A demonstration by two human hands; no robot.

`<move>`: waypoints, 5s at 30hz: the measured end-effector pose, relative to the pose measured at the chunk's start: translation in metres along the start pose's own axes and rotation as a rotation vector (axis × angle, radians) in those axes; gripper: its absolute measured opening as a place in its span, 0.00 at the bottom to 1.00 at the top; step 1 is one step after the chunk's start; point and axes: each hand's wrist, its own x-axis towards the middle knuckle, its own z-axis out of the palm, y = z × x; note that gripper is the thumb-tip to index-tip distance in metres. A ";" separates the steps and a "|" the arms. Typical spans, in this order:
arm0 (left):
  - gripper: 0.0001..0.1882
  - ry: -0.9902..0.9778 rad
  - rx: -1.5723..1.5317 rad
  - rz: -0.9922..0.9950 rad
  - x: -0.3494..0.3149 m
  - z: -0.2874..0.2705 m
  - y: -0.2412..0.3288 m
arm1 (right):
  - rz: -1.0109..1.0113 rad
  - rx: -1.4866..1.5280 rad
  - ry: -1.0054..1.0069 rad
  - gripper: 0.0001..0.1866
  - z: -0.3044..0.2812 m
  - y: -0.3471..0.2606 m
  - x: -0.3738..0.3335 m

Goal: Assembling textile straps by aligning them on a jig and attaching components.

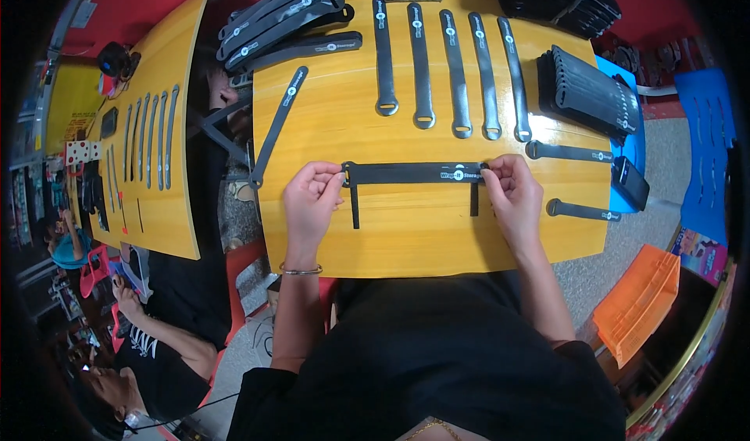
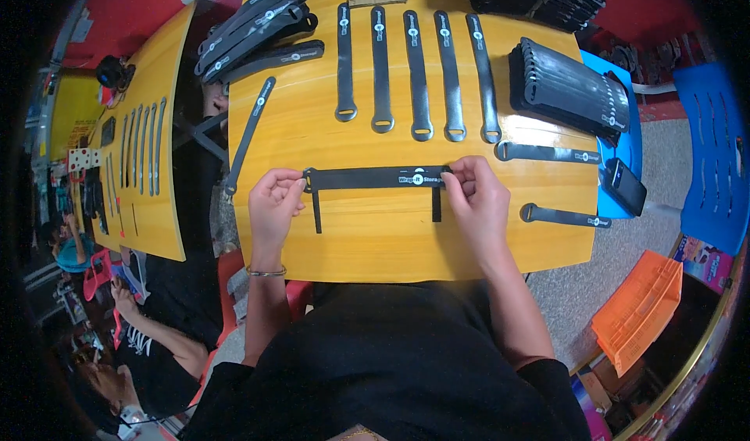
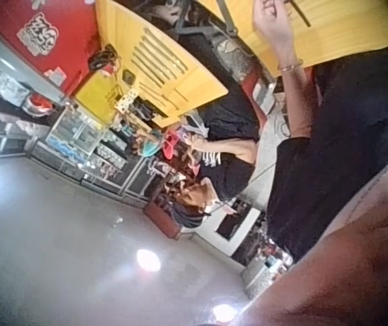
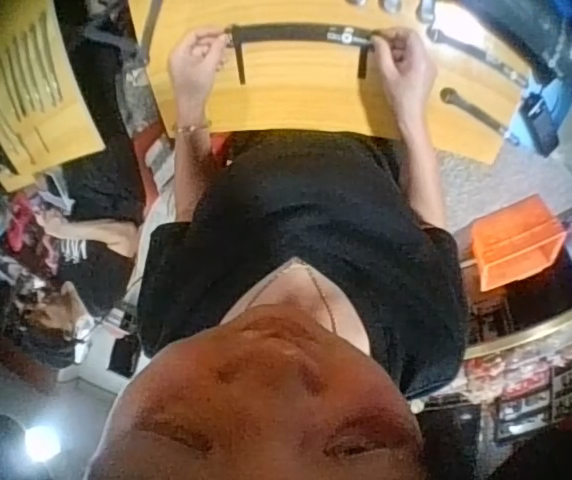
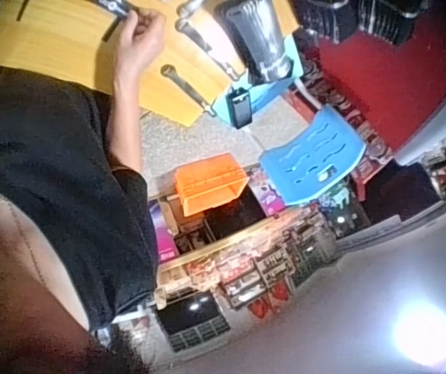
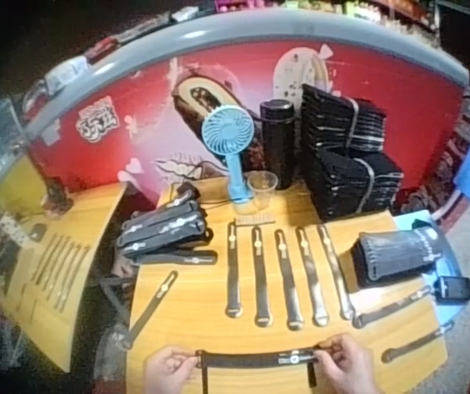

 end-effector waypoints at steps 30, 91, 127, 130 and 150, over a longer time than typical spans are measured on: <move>0.04 0.023 0.005 0.038 -0.002 0.004 0.000 | -0.024 -0.095 0.055 0.08 0.005 -0.004 0.000; 0.05 -0.453 0.542 0.459 -0.080 -0.018 0.076 | 0.119 0.886 -0.616 0.27 -0.003 -0.059 -0.048; 0.06 -0.012 -0.180 0.066 -0.014 -0.005 -0.003 | 0.155 0.412 -0.148 0.05 -0.006 -0.009 -0.022; 0.05 0.005 -0.166 0.069 -0.012 -0.003 -0.005 | 0.162 0.375 -0.137 0.05 -0.006 -0.009 -0.021; 0.03 0.063 -0.075 0.046 -0.010 0.002 -0.004 | 0.039 0.238 -0.081 0.06 -0.003 0.001 -0.014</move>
